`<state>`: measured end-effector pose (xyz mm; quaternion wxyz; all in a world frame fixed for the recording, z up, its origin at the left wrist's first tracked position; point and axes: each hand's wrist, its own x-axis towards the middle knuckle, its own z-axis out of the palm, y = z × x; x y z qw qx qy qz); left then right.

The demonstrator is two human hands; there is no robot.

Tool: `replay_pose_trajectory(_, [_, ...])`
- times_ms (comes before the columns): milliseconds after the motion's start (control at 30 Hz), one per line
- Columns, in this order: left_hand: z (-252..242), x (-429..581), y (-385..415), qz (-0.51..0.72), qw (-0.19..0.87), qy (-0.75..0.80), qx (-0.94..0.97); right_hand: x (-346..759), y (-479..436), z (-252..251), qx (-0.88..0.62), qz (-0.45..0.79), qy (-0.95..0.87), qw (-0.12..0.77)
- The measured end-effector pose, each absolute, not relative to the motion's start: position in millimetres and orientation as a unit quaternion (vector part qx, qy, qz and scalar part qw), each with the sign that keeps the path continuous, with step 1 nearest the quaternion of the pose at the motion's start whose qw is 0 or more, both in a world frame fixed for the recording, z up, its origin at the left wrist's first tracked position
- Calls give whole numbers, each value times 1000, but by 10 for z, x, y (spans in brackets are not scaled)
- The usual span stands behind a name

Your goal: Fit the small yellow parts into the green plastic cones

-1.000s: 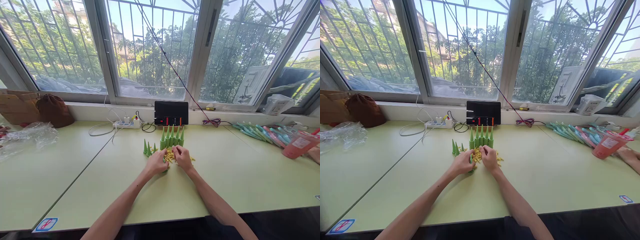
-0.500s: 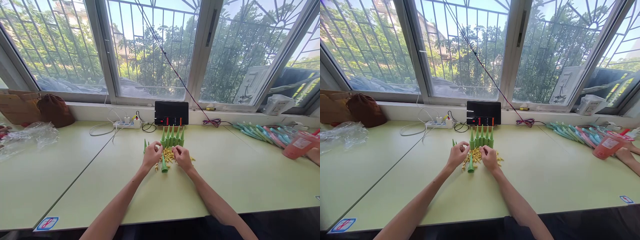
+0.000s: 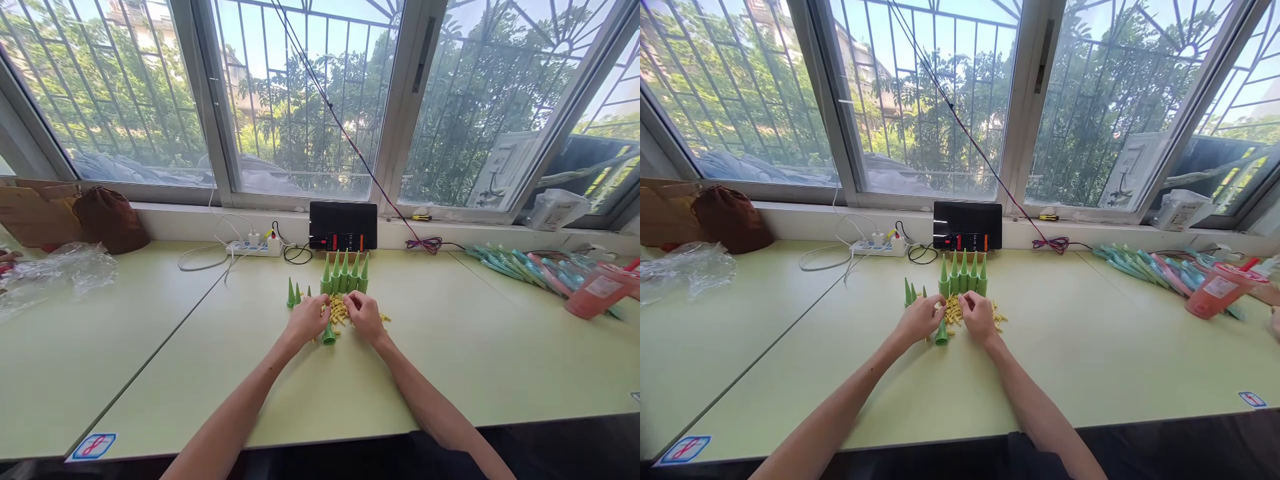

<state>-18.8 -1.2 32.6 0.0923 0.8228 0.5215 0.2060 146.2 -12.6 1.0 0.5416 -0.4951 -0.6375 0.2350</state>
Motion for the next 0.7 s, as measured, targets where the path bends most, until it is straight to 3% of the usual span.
replay_pose_trajectory(700, [283, -210, 15, 143, 100, 554, 814, 1456, -96, -44, -492, 250, -640, 535])
